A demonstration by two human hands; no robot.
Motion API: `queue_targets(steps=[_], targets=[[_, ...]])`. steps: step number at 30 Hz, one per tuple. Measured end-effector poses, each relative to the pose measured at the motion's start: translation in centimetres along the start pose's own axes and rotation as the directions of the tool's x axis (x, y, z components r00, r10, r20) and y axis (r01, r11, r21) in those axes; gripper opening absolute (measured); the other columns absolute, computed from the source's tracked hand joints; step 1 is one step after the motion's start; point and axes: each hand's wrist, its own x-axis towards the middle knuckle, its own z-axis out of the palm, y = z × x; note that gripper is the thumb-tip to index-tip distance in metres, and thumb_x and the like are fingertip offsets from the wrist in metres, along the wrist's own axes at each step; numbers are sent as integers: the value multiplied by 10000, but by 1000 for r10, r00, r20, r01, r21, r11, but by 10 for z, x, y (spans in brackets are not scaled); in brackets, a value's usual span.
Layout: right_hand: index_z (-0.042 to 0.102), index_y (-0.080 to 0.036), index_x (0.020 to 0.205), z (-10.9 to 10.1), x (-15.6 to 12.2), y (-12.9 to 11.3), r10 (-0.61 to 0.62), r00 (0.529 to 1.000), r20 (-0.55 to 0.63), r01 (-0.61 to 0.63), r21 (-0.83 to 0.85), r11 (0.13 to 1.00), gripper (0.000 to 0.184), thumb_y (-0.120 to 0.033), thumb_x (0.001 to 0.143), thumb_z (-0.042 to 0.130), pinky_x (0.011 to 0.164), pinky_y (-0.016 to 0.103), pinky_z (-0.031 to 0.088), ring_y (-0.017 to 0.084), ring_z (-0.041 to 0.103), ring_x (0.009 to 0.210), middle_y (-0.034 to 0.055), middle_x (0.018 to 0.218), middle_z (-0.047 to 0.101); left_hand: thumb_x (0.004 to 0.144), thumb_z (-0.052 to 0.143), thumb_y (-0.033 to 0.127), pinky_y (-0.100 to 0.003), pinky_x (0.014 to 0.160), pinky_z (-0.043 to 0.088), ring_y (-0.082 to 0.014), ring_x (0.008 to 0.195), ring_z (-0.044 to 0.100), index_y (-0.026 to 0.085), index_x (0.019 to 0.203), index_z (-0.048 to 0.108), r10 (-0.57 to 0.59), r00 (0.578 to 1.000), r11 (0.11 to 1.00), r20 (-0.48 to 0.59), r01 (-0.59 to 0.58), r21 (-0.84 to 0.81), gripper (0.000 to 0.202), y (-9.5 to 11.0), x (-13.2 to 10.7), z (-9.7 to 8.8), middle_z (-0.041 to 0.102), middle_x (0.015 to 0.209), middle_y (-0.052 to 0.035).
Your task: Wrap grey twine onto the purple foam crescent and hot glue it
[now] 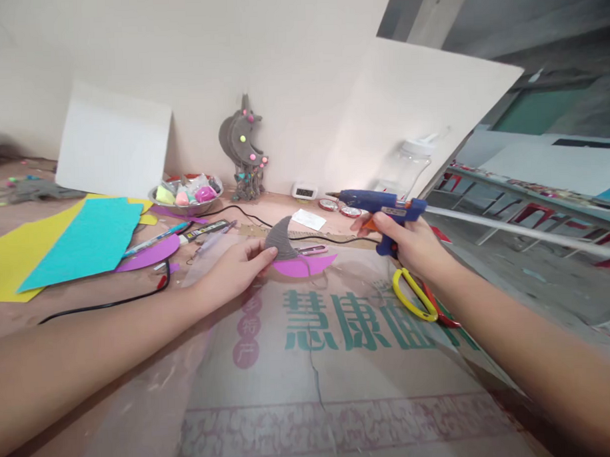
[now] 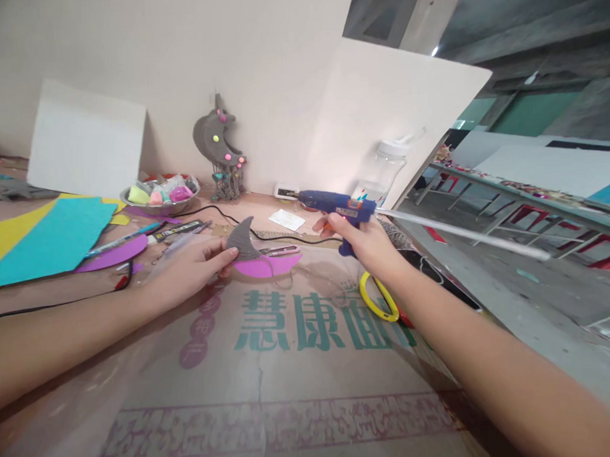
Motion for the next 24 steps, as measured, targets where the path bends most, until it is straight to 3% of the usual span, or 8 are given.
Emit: queue_targets(steps=[2,5,9,16,20,24], targets=[[662,-187,893,-2,24,7,22,997,-72,-31,-116,993,351,-513,786,585,662,282,521,192,639,807,63,918,694,878,457,431,-212,453,282,-88,483,359,198,694,430,2,1000,1000,5,-2,-11,298,-1,0,0,418,573,57],[676,-144,915,1,61,27,115,984,-133,-154,-335,930,406,-509,743,627,527,270,476,154,583,587,58,749,677,876,458,430,-213,470,301,-88,486,376,195,682,428,8,1000,1000,-8,-8,9,307,1,1,0,429,574,57],[680,-123,967,15,91,58,158,979,-125,-196,-404,894,359,-410,758,630,632,285,496,162,611,666,65,790,699,876,451,419,-210,468,307,-91,484,378,193,666,431,0,1000,999,-18,1,51,309,6,0,1,436,565,55],[683,-121,915,30,94,89,192,978,-84,-207,-528,824,342,-419,753,639,737,321,475,218,643,770,80,782,714,881,438,392,-216,494,319,-104,523,389,189,663,447,16,999,991,-39,-10,131,298,9,0,1,454,586,40],[669,-150,960,20,90,86,161,987,-22,-142,-598,789,332,-412,756,647,759,300,458,212,639,800,72,848,723,873,444,413,-223,514,331,-112,534,412,193,650,439,34,999,991,-39,-29,132,314,5,0,0,456,586,37],[646,-146,1015,9,68,69,76,997,-13,-65,-670,740,312,-364,799,595,817,327,424,254,617,917,135,983,696,870,445,440,-223,493,316,-105,499,400,198,670,441,0,1000,997,-28,2,76,314,2,1,0,457,576,45]])
